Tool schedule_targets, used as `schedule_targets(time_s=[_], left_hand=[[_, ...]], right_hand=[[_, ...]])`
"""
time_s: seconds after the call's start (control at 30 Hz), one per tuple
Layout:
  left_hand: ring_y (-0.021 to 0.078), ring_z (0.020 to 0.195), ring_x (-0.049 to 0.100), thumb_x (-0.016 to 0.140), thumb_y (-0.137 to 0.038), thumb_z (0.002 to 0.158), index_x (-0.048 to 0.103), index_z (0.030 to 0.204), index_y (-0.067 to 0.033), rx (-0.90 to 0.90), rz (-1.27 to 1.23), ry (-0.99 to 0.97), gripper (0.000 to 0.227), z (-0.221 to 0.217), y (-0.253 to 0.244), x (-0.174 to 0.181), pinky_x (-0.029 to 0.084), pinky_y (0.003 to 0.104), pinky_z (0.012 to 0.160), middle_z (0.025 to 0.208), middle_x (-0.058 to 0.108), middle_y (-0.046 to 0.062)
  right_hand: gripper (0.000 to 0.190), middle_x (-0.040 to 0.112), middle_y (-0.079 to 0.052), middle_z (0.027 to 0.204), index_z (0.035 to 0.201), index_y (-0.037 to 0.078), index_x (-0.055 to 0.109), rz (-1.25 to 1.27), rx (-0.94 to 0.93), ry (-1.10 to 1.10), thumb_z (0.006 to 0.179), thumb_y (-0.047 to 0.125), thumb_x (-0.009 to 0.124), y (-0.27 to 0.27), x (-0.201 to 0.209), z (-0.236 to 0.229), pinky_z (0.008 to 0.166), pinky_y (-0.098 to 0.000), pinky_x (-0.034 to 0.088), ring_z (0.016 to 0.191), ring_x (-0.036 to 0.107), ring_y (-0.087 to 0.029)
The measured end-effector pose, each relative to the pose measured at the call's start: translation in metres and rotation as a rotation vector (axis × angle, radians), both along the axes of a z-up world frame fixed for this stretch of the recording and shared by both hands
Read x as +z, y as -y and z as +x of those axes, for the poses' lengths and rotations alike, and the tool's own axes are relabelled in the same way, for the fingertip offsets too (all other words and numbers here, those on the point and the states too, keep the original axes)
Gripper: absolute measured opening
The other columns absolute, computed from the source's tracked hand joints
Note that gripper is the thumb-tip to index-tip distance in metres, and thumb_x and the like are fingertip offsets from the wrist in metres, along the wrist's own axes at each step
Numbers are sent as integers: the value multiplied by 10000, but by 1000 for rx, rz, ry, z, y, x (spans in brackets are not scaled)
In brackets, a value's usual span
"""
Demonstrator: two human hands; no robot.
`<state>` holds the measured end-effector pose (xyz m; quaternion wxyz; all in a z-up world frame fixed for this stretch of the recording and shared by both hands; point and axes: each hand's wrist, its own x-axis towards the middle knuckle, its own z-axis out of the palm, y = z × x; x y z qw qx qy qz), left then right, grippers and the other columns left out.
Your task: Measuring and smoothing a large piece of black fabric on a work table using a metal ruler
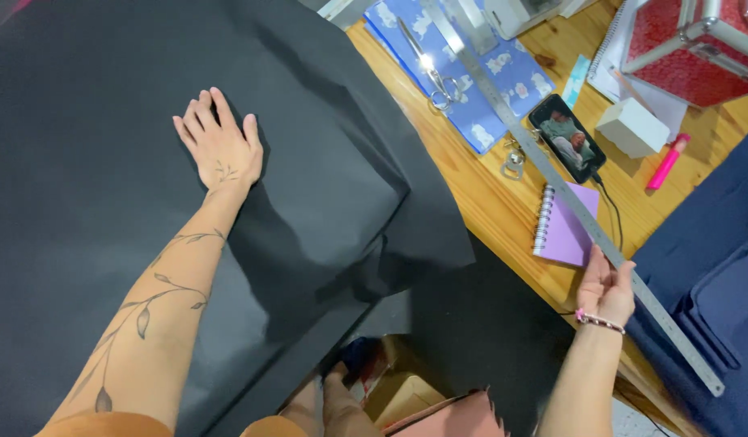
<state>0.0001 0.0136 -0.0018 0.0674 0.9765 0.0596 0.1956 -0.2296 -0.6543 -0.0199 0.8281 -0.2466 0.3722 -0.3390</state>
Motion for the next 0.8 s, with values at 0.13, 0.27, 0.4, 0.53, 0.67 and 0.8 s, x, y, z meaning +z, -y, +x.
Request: schedule_targets(time_s=[0.13, 0.27, 0.4, 0.53, 0.67, 0.8], left_hand=[[431, 1366, 393, 466, -387, 1127, 425, 1551, 60, 5, -18, -38, 618, -2, 1, -1, 177, 629, 1191, 1522, 470, 250], [433, 1388, 374, 436, -402, 1131, 409, 1558, 56, 14, -35, -73, 627, 1, 2, 1, 156, 627, 1202, 1533, 453, 246], [426, 1383, 381, 483, -402, 1099, 427, 1539, 51, 14, -56, -59, 634, 2, 1, 2, 157, 626, 1194, 1534, 457, 227], [427, 1389, 368, 440, -390, 1128, 388, 1556, 47, 11, -54, -87, 614, 3, 2, -2, 165, 623, 1200, 1542, 434, 225], [428, 1391, 365, 398, -399, 1130, 385, 1555, 50, -12, -61, -74, 618, 2, 2, -2, 163, 627, 1197, 1532, 443, 238], [429, 1386, 365, 442, -405, 1130, 391, 1554, 47, -8, -41, -58, 622, 4, -2, -3, 162, 627, 1190, 1536, 442, 235]], right_hand=[[242, 705, -196, 1062, 1077, -53, 635, -536, 41, -247, 1005, 177, 664, -87, 13, -36, 799, -333, 659, 951, 732, -262], [225, 674, -43, 804, 754, 102, 703, -1287, 268, -428, 909, -23, 597, -226, -29, -72, 928, -402, 520, 869, 647, -217], [152, 769, -53, 1110, 985, 152, 795, -794, 546, -688, 846, 95, 815, -318, -230, -129, 993, -330, 561, 1051, 714, -172], [378, 398, 63, 618, 1132, 178, 540, 148, 649, -670, 886, 307, 796, -381, -274, -124, 494, -245, 337, 487, 386, -57], [229, 265, 76, 527, 864, 205, 596, 192, 637, -497, 881, 173, 822, -372, -307, -127, 375, -253, 292, 414, 309, -48], [358, 418, -9, 616, 787, 136, 489, 74, 771, -678, 975, 332, 721, -339, -193, -160, 324, -227, 375, 405, 452, -107]])
